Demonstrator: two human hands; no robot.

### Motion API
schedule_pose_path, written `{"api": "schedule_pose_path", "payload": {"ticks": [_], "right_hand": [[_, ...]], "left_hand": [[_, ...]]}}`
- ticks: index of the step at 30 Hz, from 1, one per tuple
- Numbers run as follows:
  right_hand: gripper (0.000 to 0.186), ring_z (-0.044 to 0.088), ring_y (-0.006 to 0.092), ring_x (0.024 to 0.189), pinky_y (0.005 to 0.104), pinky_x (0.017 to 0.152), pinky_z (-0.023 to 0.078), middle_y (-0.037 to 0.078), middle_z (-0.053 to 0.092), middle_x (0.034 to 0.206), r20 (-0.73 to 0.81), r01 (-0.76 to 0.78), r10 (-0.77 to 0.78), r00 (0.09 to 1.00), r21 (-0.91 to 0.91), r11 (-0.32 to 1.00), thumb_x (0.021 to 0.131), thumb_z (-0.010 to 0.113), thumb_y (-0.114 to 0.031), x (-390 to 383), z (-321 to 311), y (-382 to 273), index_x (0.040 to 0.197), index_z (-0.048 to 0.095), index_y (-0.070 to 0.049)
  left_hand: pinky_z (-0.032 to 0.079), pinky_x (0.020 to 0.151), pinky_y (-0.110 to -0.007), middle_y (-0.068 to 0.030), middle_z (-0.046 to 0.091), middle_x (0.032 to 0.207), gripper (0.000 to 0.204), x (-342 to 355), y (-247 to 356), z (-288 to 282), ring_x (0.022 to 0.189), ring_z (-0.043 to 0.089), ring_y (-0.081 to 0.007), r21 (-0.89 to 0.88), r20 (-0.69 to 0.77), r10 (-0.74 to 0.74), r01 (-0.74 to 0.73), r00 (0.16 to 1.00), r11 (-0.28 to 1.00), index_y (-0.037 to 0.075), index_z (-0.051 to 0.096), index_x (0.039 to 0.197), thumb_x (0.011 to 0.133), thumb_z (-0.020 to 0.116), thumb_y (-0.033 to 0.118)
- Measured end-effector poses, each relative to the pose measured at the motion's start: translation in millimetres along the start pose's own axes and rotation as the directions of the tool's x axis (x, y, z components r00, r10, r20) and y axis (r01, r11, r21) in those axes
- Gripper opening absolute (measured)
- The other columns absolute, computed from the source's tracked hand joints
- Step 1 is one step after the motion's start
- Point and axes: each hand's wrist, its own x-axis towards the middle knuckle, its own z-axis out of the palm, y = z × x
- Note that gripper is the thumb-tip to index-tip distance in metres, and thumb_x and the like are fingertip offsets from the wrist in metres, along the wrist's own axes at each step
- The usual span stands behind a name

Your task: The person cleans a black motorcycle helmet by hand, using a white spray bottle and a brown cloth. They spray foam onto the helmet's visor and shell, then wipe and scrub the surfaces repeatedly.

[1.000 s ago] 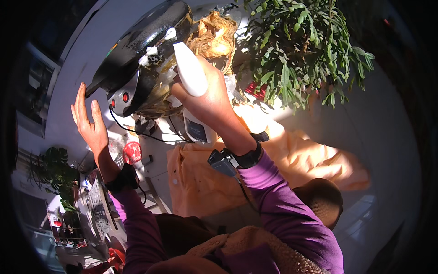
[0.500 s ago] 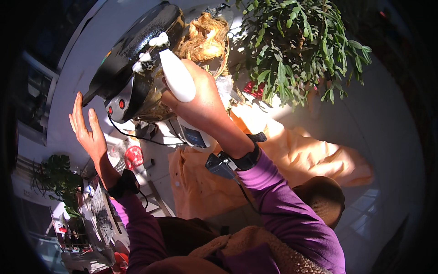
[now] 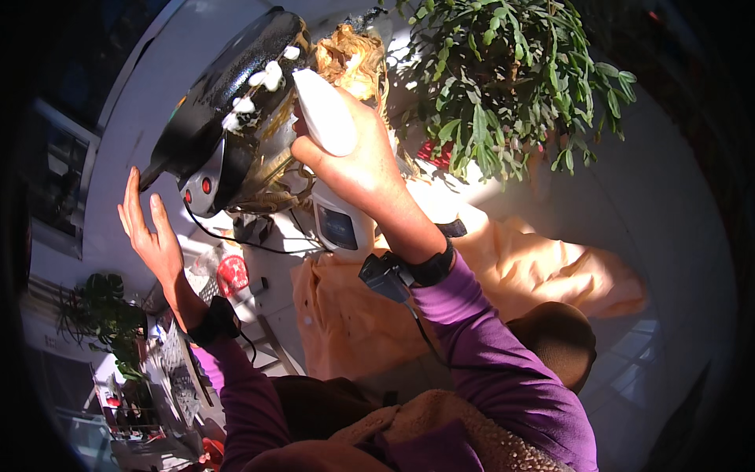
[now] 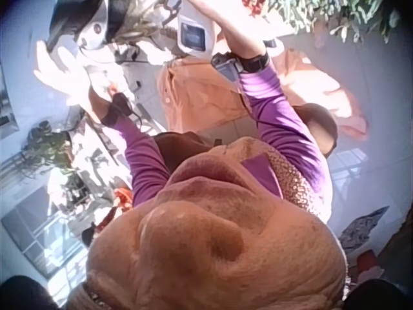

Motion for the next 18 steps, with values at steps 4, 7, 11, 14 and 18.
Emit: {"api": "schedule_pose_path", "payload": {"ticks": [4, 7, 11, 14, 18], "right_hand": [[0.029, 0.065, 0.0155, 0.082, 0.0317, 0.076, 0.053, 0.006, 0.067, 0.089, 0.044, -0.015, 0.016, 0.999, -0.017, 1.0, 0.075, 0.072, -0.011, -8.3, 5.6, -0.8, 0.1, 0.063, -0.001], [0.029, 0.064, 0.0185, 0.079, 0.0332, 0.075, 0.052, 0.007, 0.065, 0.088, 0.009, -0.057, 0.056, 0.998, 0.091, 0.994, 0.074, 0.072, -0.009, -14.7, 14.6, 0.2, 0.1, 0.061, -0.002], [0.03, 0.062, 0.0218, 0.078, 0.0341, 0.073, 0.051, 0.009, 0.061, 0.087, 0.181, 0.02, -0.016, 0.983, -0.02, 1.0, 0.073, 0.074, -0.007, -24.3, 21.9, -1.0, 0.099, 0.06, -0.003], [0.03, 0.062, 0.0225, 0.08, 0.0346, 0.074, 0.051, 0.009, 0.061, 0.088, 0.194, -0.055, 0.05, 0.98, 0.017, 0.998, 0.073, 0.074, -0.006, -27.6, 25.3, -0.4, 0.099, 0.06, -0.002], [0.036, 0.064, 0.0213, 0.082, 0.033, 0.075, 0.051, 0.009, 0.063, 0.091, 0.134, 0.025, -0.026, 0.991, 0.01, 1.0, 0.073, 0.073, -0.004, -27.0, 28.2, 1.6, 0.107, 0.062, -0.003]], "left_hand": [[0.016, 0.122, -0.055, -0.007, 0.059, 0.143, 0.041, -0.5, -0.8, -1.7, 0.135, 0.053, -0.0256, -0.008, 0.003, -0.01, 0.01, 1.0, 1.0, 0.01, 0.058, 0.141, 0.101, 0.056, 0.018], [0.015, 0.122, -0.056, -0.007, 0.059, 0.143, 0.041, -0.1, -1.2, -0.6, 0.134, 0.054, -0.0256, -0.02, 0.0, -0.005, 0.005, 1.0, 1.0, 0.01, 0.057, 0.142, 0.101, 0.056, 0.018], [0.015, 0.122, -0.055, -0.0072, 0.059, 0.144, 0.042, 0.1, -1.5, 0.0, 0.135, 0.053, -0.0256, -0.016, -0.007, -0.006, 0.006, 1.0, 1.0, 0.011, 0.057, 0.142, 0.101, 0.057, 0.019], [0.015, 0.122, -0.055, -0.0074, 0.059, 0.144, 0.042, -0.8, -1.6, -0.2, 0.135, 0.053, -0.0255, -0.011, -0.005, -0.014, 0.014, 1.0, 1.0, 0.011, 0.057, 0.142, 0.101, 0.057, 0.02], [0.015, 0.123, -0.054, -0.0075, 0.059, 0.144, 0.042, -1.4, -2.2, 0.6, 0.135, 0.053, -0.0252, -0.015, -0.008, -0.018, 0.018, 1.0, 1.0, 0.012, 0.057, 0.142, 0.101, 0.057, 0.021]]}}
